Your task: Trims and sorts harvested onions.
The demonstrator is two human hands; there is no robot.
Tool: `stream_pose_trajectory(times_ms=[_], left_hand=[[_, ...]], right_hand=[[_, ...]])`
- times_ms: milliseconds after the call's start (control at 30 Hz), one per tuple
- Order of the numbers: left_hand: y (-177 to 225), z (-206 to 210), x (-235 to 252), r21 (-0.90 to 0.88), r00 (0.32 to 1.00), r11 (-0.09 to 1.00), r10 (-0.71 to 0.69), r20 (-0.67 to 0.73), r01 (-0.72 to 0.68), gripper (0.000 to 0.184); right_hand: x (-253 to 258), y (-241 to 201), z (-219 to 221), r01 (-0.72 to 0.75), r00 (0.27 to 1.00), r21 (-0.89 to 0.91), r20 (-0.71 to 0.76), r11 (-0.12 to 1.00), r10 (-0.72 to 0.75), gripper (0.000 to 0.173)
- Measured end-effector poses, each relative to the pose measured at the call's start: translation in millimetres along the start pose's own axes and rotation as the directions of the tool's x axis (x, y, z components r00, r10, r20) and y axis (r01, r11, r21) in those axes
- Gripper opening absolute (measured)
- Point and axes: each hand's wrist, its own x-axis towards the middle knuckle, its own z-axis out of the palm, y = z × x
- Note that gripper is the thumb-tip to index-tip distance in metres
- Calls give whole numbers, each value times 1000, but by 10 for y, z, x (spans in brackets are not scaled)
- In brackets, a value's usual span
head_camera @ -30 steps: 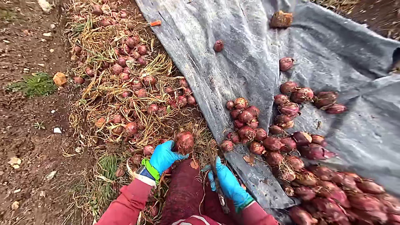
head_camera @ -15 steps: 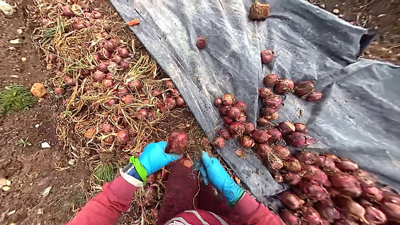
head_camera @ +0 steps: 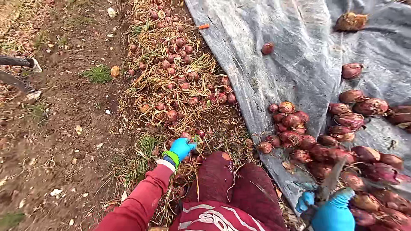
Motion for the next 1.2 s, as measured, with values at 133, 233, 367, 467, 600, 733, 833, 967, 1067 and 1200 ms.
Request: stream_pose_trajectory(times_ms=[133,233,367,467,600,733,833,967,1067,1200], left_hand=[[-636,253,595,-562,877,807,-390,-279,181,37],[-596,592,1146,-506,817,814,-481,-317,283,69],[-456,820,1589,-458,747,783,-586,-313,422,99],[-366,631,1449,-382,822,844,-494,-282,376,97],[181,289,771,-359,979,923,-182,-88,140,101],[866,192,245,-264,966,959,159,202,-103,91],[1092,203,-3,-142,905,958,282,318,-249,79],[1275,63,-316,181,817,855,371,441,-486,53],[1226,75,-548,252,691,668,544,476,-700,29],[1301,37,-922,405,640,515,446,626,-755,34]], right_hand=[[235,341,364,-217,965,-72,-169,973,203,80],[317,434,721,-267,964,-186,-29,946,266,86],[514,480,932,-313,935,-275,79,909,345,83],[754,552,963,-400,894,-299,83,866,441,87],[1125,703,1229,-452,784,-383,261,806,563,88],[1211,413,1713,-297,739,-347,506,890,444,74],[1119,127,1770,-134,847,-272,468,953,253,83],[760,-54,1481,67,874,-279,480,958,78,90],[481,-83,1256,174,884,-265,467,948,-32,82],[49,-158,1096,261,888,-364,453,894,-75,79]])
